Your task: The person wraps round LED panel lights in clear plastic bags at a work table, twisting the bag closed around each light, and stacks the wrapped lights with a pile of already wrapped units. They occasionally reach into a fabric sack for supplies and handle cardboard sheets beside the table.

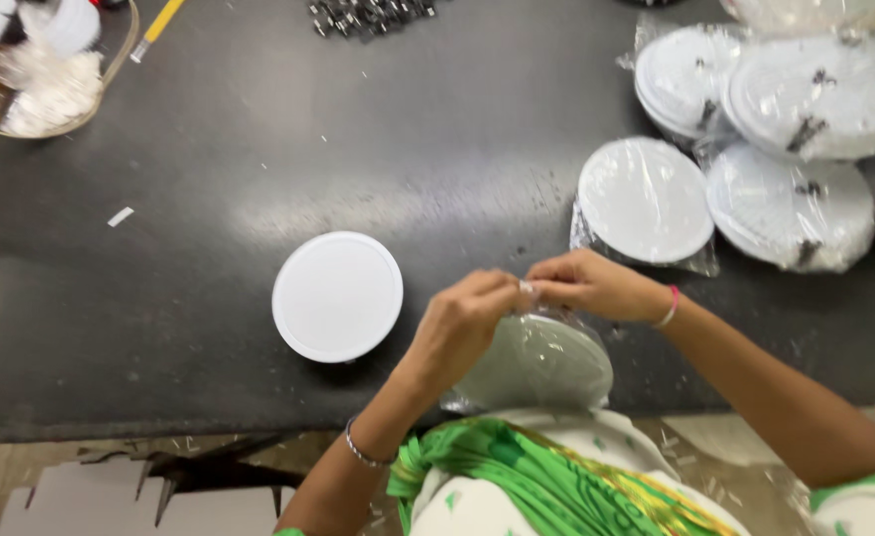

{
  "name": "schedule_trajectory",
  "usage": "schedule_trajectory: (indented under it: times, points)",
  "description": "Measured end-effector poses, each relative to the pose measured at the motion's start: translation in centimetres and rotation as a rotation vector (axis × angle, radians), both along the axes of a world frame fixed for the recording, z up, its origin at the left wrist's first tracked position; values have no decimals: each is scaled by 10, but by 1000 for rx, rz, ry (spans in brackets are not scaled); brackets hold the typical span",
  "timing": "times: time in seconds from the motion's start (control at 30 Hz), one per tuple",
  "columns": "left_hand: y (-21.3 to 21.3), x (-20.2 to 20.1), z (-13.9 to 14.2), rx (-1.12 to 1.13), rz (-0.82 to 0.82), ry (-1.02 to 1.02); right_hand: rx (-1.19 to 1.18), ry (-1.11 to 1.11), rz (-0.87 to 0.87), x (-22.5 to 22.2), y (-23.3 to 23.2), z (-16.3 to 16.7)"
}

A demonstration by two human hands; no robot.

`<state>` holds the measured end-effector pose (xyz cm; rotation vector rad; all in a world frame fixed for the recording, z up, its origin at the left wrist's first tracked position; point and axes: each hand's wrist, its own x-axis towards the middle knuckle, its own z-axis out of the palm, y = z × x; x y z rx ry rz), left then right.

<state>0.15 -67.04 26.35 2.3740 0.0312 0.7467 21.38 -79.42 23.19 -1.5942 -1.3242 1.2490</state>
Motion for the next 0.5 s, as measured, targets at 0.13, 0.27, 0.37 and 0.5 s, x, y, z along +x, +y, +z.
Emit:
schedule_trajectory:
  times: [0.13, 0.27, 0.37, 0.5]
  points:
    - [0, -12, 5, 73, -35, 106, 34, -138, 72, 1, 4, 12]
    - [-8, -15, 11, 116, 1, 84, 76, -205, 143, 3, 1, 20]
    - [-11, -15, 17, 50, -20, 148, -25, -244, 137, 4, -4, 25]
    - [-7, -21, 21, -239, -81, 218, -134, -98, 116, -5, -11, 41]
